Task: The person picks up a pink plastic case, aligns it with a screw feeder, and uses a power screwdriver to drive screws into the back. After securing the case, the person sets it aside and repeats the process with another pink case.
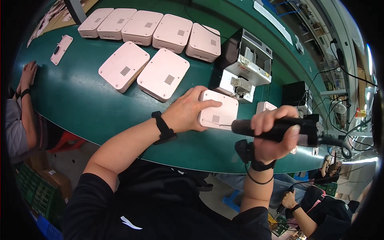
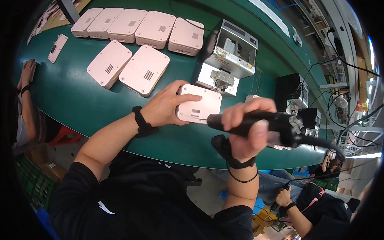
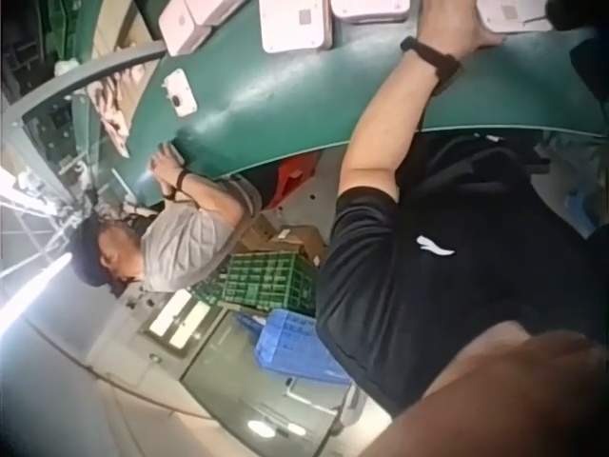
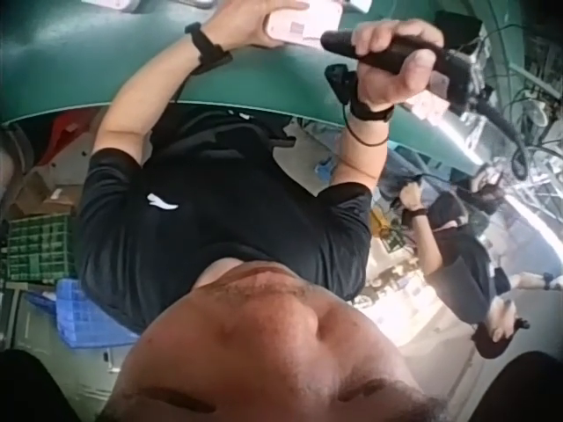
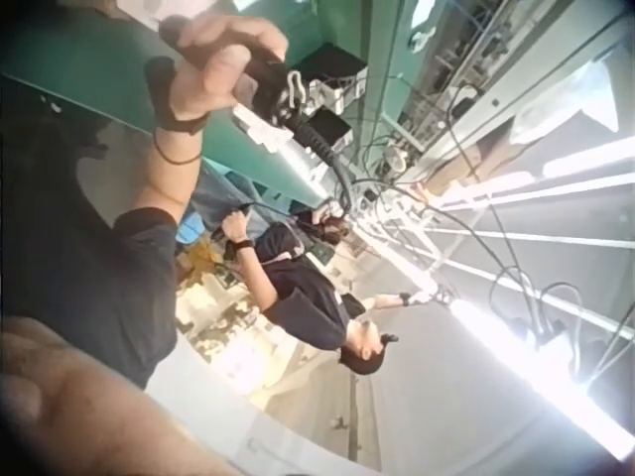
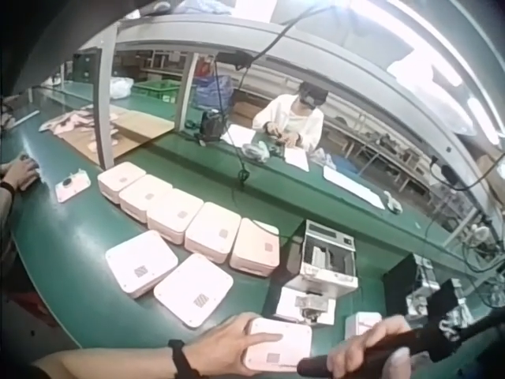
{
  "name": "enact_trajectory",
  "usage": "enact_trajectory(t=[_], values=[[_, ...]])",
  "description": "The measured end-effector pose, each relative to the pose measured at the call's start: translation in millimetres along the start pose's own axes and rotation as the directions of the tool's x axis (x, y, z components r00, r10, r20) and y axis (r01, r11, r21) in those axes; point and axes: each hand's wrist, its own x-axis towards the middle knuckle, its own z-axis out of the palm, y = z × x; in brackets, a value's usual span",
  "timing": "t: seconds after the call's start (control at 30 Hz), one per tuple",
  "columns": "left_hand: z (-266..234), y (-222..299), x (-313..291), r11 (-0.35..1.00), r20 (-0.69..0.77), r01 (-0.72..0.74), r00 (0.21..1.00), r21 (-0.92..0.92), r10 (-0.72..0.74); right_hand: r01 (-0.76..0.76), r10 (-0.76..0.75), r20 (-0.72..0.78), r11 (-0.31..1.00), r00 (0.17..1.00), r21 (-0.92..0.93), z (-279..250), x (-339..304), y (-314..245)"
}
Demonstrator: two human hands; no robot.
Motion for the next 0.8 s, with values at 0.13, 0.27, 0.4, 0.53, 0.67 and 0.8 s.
enact_trajectory(t=[0.13,0.27,0.4,0.53,0.67,0.8], values=[[3.2,2.3,-2.0,1.000,-0.010,-0.001,1.000,-0.010,0.000,0.182,-0.181,-0.094,0.983,0.979,0.005,-8.1,39.9,-7.5],[0.1,2.0,-1.7,1.000,-0.008,0.015,1.000,-0.003,-0.015,0.186,-0.224,-0.218,0.966,0.950,-0.182,-17.2,70.5,6.6],[1.4,0.6,-2.2,0.999,-0.008,0.018,1.000,-0.026,-0.018,0.054,-0.077,-0.224,0.993,0.971,-0.109,-10.5,62.1,-2.8],[3.9,-2.9,-2.1,1.000,-0.021,0.000,1.000,-0.023,0.000,0.035,-0.026,-0.095,0.995,0.995,0.091,19.3,22.2,-13.9],[3.0,-3.7,-2.3,0.999,-0.037,-0.027,0.999,-0.024,0.026,0.075,-0.075,0.007,0.995,0.997,0.066,47.7,8.1,-18.3],[5.3,-3.0,-1.6,0.999,-0.044,-0.014,0.999,-0.037,0.012,0.029,-0.029,0.061,1.000,0.998,-0.001,51.3,4.0,-7.0]])
